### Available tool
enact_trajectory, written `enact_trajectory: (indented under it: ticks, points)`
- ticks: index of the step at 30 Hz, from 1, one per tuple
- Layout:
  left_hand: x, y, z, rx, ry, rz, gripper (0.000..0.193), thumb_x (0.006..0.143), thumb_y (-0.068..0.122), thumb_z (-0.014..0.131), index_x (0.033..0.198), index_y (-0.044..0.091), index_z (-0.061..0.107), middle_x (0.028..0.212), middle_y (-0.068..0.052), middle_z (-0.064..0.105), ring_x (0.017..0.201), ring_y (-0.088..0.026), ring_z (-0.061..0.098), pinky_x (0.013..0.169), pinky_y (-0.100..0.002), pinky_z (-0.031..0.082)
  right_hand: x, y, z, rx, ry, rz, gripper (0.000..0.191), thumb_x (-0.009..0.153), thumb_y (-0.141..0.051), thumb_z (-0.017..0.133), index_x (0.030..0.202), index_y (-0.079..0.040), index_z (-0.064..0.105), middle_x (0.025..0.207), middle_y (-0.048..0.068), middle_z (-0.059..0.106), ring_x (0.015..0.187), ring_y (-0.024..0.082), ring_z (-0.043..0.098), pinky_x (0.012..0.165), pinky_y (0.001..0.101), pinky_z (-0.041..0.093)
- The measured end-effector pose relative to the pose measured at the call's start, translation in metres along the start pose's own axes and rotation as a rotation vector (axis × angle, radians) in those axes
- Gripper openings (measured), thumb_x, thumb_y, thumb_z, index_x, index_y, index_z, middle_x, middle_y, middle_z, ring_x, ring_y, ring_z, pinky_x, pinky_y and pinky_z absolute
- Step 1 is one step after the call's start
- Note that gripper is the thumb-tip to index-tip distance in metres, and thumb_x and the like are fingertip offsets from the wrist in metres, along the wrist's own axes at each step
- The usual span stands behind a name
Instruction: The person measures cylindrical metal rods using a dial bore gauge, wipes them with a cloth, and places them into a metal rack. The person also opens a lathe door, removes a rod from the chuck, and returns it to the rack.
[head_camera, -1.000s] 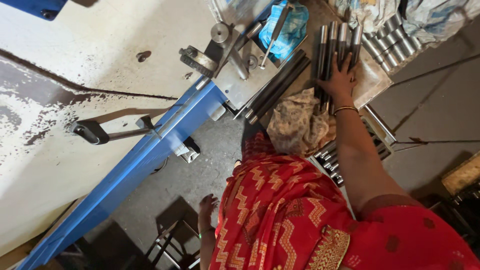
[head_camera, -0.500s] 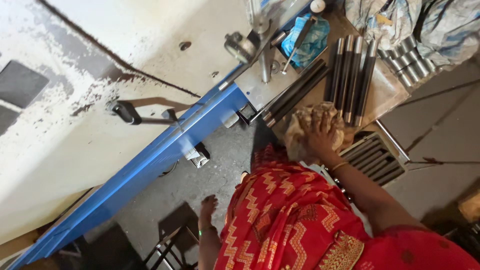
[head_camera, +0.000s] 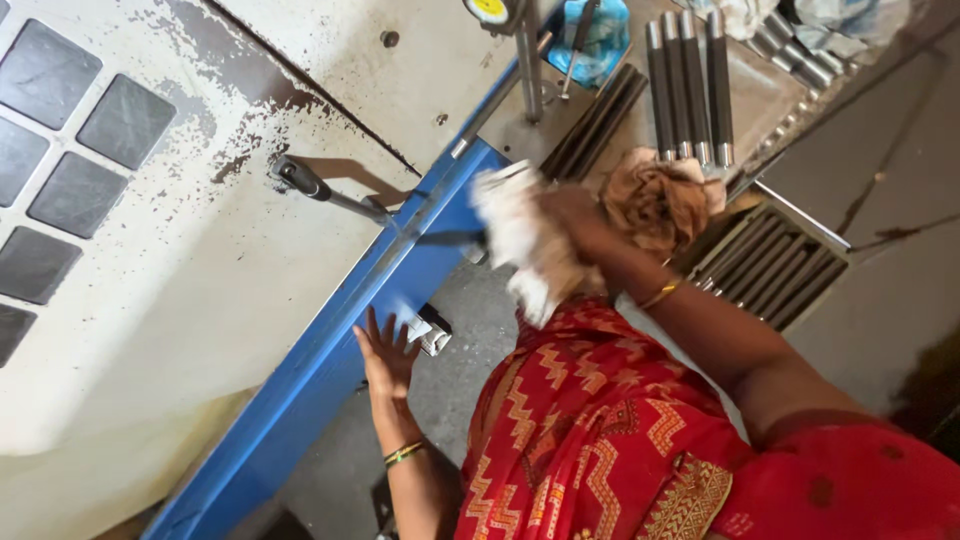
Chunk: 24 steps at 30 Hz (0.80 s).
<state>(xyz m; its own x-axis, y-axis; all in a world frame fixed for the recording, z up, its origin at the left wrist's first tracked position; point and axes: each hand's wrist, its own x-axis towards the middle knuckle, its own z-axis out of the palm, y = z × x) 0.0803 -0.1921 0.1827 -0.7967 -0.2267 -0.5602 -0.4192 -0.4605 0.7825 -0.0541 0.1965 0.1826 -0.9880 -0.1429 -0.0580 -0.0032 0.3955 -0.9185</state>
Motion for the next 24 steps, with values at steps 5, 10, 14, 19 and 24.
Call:
enact_trajectory:
  ticks: [5, 10, 14, 19, 24]
  points:
    - [-0.050, -0.024, -0.006, -0.326, -0.103, 0.125, 0.082, 0.093, 0.066, 0.033, 0.163, 0.026, 0.018, 0.165, -0.011, 0.025, 0.148, -0.034, 0.026, 0.114, -0.052, 0.020, -0.109, -0.150, 0.169, -0.124, -0.123, -0.540, 0.065, 0.102, -0.037, 0.054, 0.159, -0.009, 0.038, 0.166, 0.021, 0.027, 0.150, 0.038, 0.021, 0.119, 0.0546, 0.027]
    - [-0.076, -0.085, -0.027, -0.462, -0.301, 0.231, 0.079, 0.107, 0.061, 0.038, 0.160, 0.005, 0.022, 0.151, -0.015, 0.035, 0.133, -0.029, 0.038, 0.107, -0.041, 0.036, -0.137, -0.187, 0.230, -0.030, -0.134, -0.520, 0.056, 0.103, -0.033, 0.055, 0.156, -0.016, 0.044, 0.167, 0.013, 0.033, 0.153, 0.028, 0.025, 0.122, 0.0481, 0.031]
    - [-0.078, -0.086, -0.014, -0.374, -0.245, 0.114, 0.088, 0.106, 0.069, 0.042, 0.157, -0.001, 0.030, 0.141, -0.020, 0.045, 0.123, -0.032, 0.047, 0.097, -0.042, 0.046, -0.097, -0.168, 0.238, 0.576, -0.347, -0.154, 0.058, 0.103, -0.034, 0.054, 0.156, -0.016, 0.041, 0.167, 0.014, 0.031, 0.153, 0.029, 0.024, 0.122, 0.0483, 0.031]
    - [-0.125, -0.040, -0.005, -0.243, -0.092, 0.125, 0.085, 0.095, 0.066, 0.047, 0.154, 0.005, 0.039, 0.148, -0.017, 0.056, 0.128, -0.029, 0.061, 0.100, -0.035, 0.056, -0.161, -0.122, 0.235, 1.071, -0.817, 0.329, 0.060, 0.103, -0.036, 0.053, 0.157, -0.016, 0.036, 0.167, 0.015, 0.029, 0.153, 0.029, 0.022, 0.122, 0.0486, 0.031]
    - [-0.141, 0.003, -0.015, -0.449, -0.046, 0.159, 0.071, 0.095, 0.058, 0.051, 0.144, 0.007, 0.047, 0.134, -0.015, 0.061, 0.118, -0.032, 0.062, 0.097, -0.044, 0.055, -0.197, -0.136, 0.257, 1.200, -0.937, 0.378, 0.063, 0.103, -0.038, 0.052, 0.158, -0.016, 0.032, 0.167, 0.015, 0.026, 0.154, 0.030, 0.020, 0.122, 0.0488, 0.030]
